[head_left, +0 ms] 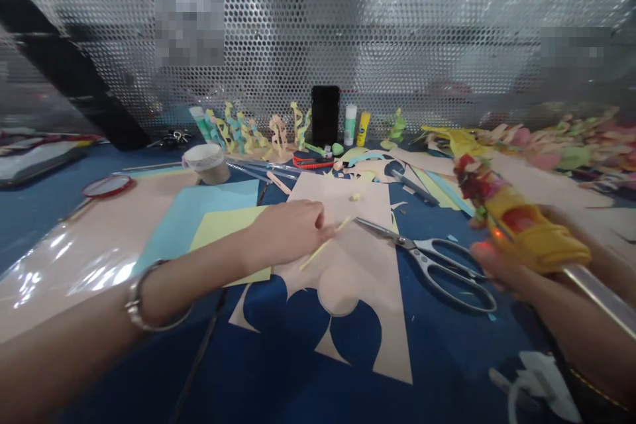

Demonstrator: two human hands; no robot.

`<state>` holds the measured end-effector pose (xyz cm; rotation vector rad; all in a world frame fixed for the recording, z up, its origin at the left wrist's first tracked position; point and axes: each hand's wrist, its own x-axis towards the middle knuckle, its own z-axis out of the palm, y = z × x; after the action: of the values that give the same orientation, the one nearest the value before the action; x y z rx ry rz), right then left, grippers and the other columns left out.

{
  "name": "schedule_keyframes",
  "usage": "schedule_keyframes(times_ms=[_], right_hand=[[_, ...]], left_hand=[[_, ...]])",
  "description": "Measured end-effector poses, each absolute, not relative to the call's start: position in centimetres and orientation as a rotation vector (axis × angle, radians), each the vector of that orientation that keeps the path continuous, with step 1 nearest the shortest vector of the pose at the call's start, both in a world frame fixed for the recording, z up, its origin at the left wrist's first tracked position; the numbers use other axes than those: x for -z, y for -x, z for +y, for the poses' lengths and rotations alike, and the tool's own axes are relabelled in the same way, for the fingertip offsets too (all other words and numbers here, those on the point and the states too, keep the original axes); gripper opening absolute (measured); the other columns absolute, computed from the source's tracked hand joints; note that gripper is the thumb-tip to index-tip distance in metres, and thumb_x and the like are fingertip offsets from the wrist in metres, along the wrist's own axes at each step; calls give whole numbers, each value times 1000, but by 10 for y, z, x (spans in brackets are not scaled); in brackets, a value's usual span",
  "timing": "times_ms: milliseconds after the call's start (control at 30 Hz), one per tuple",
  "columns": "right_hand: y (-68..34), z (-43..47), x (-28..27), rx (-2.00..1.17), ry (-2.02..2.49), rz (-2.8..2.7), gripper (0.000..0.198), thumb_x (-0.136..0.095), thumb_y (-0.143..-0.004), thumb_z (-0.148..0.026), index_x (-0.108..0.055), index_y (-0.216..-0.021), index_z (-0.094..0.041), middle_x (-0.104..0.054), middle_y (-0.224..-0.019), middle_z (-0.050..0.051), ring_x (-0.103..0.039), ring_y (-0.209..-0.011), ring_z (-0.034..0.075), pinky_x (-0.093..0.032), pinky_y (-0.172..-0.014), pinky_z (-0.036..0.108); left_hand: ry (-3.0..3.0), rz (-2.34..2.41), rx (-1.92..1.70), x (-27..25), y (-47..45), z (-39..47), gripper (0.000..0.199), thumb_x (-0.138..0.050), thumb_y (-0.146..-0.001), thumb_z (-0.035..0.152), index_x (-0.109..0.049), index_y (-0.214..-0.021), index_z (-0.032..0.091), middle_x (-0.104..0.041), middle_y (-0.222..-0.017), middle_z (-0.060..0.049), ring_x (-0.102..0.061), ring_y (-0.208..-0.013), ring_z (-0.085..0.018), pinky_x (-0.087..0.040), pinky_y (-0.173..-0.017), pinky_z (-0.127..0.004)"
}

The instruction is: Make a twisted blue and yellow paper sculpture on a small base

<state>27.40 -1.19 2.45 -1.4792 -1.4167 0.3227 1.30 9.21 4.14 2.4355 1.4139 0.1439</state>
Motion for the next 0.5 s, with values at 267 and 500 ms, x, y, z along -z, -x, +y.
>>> schedule_keyframes(times_ms=[267, 500], right_hand=[[-256, -13, -29, -865, 1611, -1420, 34, -58, -74, -57, -58, -71, -23, -53, -55, -1, -48, -47, 13, -40, -42, 23], [-223, -9, -30, -1332, 1338, -1347, 34, -52, -81, -53, -54, -95, -22, -46, -49, -5, -40, -41, 9, -32, -42, 21]], left_hand=[[-2133, 1163, -294, -23, -12, 94, 28, -44, -86, 40, -58, -75, 19, -66, -73, -6, -57, -60, -18, -33, -52, -26], [-1179, 910, -612, -16, -9, 89, 17, -58, -84, 33, -58, -91, 17, -66, -90, -4, -57, -64, -6, -41, -54, -16]])
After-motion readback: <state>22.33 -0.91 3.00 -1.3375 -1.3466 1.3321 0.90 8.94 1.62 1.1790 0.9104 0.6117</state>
